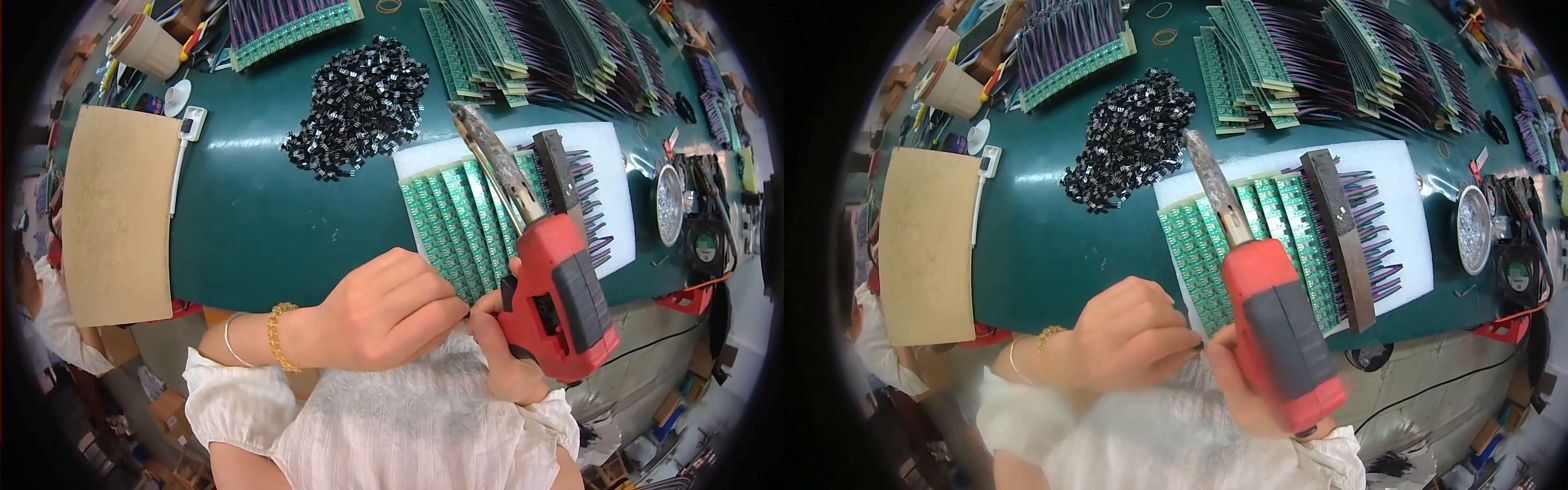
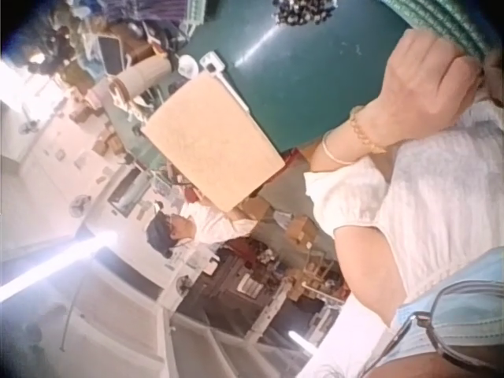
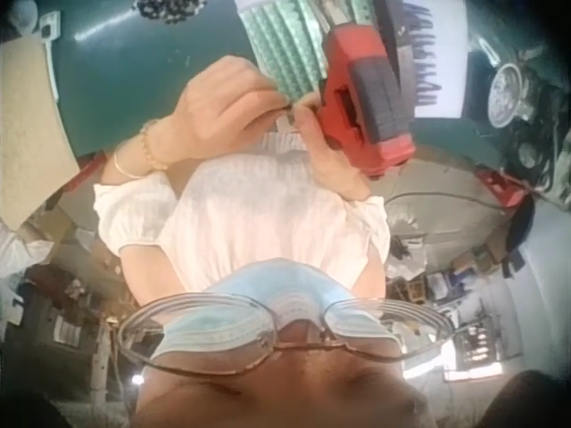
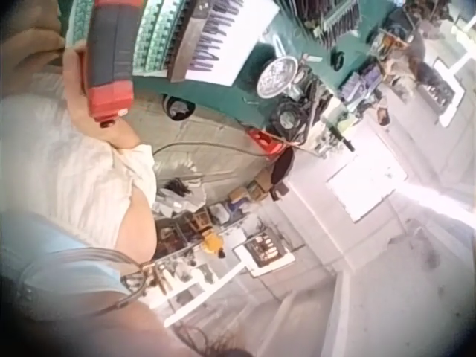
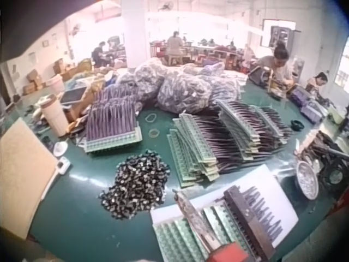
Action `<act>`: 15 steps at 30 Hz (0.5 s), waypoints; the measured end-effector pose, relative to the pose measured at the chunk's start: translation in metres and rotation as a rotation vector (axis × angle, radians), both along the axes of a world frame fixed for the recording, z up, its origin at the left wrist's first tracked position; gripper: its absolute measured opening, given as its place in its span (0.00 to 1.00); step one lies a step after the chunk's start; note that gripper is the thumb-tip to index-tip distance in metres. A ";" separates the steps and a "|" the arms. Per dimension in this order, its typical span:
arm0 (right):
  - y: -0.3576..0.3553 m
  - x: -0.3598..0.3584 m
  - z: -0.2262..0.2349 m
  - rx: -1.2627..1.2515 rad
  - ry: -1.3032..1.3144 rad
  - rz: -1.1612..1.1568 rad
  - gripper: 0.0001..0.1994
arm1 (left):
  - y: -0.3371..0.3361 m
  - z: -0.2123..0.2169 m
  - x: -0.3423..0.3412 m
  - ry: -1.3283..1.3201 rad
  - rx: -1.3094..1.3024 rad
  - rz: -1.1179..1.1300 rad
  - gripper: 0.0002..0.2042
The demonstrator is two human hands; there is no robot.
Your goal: The person aligns circuit board strips on the workbench and places a metal bar across them, then picks small electronic components from a pile by hand and solders them to the boards using a soldering gun.
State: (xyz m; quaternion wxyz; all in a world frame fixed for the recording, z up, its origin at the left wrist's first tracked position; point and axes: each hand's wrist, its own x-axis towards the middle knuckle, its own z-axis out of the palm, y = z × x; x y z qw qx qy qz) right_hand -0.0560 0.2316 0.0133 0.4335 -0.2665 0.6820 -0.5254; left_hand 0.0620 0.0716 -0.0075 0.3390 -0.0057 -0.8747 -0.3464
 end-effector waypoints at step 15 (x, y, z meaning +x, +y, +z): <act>0.071 -0.003 -0.052 -0.112 -0.056 -0.058 0.45 | -0.061 -0.049 -0.002 -0.287 0.141 0.326 0.06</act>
